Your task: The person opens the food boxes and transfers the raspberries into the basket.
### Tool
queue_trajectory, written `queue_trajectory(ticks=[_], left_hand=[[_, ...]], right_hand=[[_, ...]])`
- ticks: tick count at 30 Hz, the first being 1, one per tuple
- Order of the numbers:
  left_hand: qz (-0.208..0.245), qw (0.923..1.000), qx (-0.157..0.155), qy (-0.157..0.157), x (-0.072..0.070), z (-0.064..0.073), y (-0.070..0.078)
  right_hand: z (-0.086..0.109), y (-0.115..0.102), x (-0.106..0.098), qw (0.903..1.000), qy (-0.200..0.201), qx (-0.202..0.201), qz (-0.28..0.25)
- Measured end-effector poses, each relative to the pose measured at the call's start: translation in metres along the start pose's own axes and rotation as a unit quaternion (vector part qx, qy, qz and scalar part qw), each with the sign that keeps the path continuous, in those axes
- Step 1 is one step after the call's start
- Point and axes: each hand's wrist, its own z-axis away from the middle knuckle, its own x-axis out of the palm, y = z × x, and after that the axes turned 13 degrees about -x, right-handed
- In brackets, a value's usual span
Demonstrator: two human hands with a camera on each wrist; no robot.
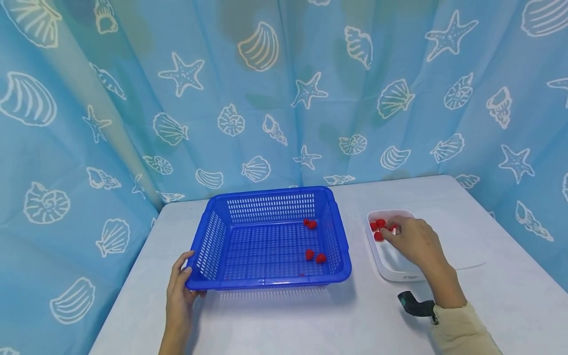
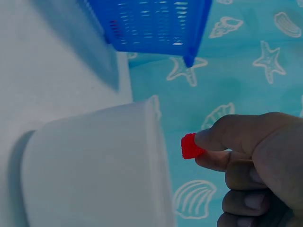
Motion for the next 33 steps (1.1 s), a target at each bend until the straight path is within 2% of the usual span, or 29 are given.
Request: queue_trajectory(ticks=[14, 24, 33], left_hand=[[-0.005, 1.0000, 0.008, 0.004, 0.000, 0.000, -0.001], [-0.005, 0.9999, 0.008, 0.006, -0.001, 0.000, -0.001], [0.002, 1.0000, 0.004, 0.002, -0.001, -0.001, -0.002]], right_hand=[[0.001, -0.019, -0.013, 0.9978, 0.043, -0.050, 0.004], [0.004, -0.035, -0.018, 0.9976, 0.043, -0.052, -0.014], [0.007, -0.049, -0.018, 0.9909, 0.056, -0.109, -0.056]])
